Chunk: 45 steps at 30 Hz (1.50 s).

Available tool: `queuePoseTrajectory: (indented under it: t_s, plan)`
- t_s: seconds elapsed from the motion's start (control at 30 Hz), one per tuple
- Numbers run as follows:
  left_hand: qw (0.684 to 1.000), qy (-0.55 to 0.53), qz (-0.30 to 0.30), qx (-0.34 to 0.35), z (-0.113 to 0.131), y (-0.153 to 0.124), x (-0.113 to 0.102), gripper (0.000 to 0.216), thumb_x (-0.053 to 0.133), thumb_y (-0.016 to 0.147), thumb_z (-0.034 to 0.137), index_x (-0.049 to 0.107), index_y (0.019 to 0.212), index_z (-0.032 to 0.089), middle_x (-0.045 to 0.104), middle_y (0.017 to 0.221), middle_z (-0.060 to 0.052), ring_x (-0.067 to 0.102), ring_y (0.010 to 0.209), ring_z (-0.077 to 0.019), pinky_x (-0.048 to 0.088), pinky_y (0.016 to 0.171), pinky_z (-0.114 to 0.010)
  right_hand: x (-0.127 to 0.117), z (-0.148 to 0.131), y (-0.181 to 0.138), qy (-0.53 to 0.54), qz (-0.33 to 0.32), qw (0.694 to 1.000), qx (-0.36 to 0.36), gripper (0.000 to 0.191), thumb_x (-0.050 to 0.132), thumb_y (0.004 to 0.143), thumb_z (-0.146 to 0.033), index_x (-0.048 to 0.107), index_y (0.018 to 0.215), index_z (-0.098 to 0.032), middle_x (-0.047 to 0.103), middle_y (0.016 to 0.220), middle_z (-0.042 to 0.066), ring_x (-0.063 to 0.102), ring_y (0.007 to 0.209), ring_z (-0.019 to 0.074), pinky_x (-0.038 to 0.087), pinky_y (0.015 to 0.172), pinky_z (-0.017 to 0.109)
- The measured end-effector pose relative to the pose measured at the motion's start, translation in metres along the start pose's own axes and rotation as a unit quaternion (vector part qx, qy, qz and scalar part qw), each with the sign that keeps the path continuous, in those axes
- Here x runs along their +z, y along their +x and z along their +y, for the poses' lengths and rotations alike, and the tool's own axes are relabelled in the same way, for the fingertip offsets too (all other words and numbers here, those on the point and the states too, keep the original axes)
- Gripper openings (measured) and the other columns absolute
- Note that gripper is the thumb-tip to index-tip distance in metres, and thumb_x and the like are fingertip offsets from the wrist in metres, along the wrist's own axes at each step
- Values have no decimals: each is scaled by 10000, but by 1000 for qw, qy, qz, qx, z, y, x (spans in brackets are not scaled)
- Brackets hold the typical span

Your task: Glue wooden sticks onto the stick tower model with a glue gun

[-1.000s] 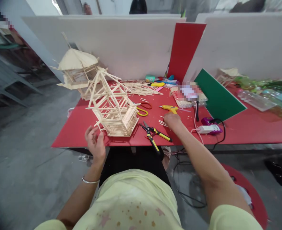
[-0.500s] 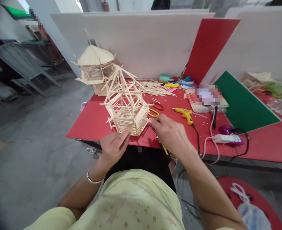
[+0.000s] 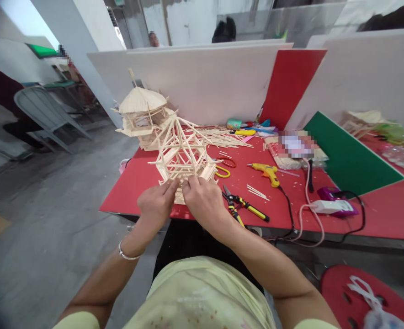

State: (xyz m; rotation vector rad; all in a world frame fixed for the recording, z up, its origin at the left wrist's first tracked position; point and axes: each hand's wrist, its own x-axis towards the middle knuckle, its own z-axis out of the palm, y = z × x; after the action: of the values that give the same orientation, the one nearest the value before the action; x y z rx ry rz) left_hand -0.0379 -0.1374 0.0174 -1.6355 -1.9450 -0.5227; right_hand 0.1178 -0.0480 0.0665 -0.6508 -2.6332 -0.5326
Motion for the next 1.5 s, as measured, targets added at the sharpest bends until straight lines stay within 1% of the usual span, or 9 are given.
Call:
queuePoseTrajectory:
  t_s: [0.13,0.33,0.5,0.63,0.8,1.07,1.27,1.37,1.5]
  plan:
    - [1000,-12,5,-17,4,-5,10,389,462,982,207,626,1328,279,766,1082,-93,713,846,-210,441,656,-312,5,-2,0,8,-8,1000,8,294,424,998,-136,664,1159,-185,702,1054,103,624,829,190,339,584,321]
    - [998,-2,-50,-38,6,-2,7,412,467,971,203,610,1352,270,762,1089,-116,718,843,-230,455,659,-313,6,1,-4,41,7,999,27,298,430,1010,-175,672,1176,-226,710,1088,75,625,855,178,316,570,308]
    - [992,33,-106,-52,12,6,-8,435,448,953,157,619,1342,252,767,1006,-126,698,704,-228,419,577,-303,10,14,-29,153,96,972,148,276,481,1007,-282,710,1160,-284,721,1093,32,656,859,136,390,653,258]
    - [987,48,-144,-54,14,13,-17,469,441,923,112,620,1339,233,757,897,-132,687,656,-218,411,553,-285,19,23,-50,212,116,943,230,260,524,985,-356,751,1075,-266,723,985,33,668,826,138,428,679,248]
    - [984,62,-157,-58,15,19,-20,470,438,910,106,627,1325,220,738,815,-133,676,624,-224,433,556,-292,24,22,-52,252,114,932,234,273,528,984,-392,757,1074,-275,727,963,36,679,824,146,448,676,243]
    - [980,73,-184,-24,18,25,-30,478,431,928,122,600,1355,254,737,894,-140,674,635,-257,430,568,-318,28,14,-61,300,103,923,216,283,507,997,-361,746,1110,-259,721,1009,48,676,888,146,478,750,240]
    - [982,71,-176,16,12,28,-26,495,414,918,111,589,1355,264,686,773,-110,659,643,-286,429,596,-335,46,53,-93,259,40,919,293,315,469,1009,-390,743,1111,-274,731,1031,31,678,914,135,465,782,226]
    - [981,61,-181,24,14,32,-27,508,406,909,89,581,1361,242,681,780,-115,665,653,-287,441,606,-341,56,85,-112,191,-40,918,347,340,443,1007,-399,721,1146,-261,726,1104,46,670,975,166,460,808,251]
    - [973,86,-205,60,21,37,-32,455,401,923,97,604,1313,213,688,791,-120,689,691,-286,440,591,-324,69,105,-130,143,-145,922,328,349,492,969,-405,690,1211,-250,706,1143,70,649,1028,213,460,808,284]
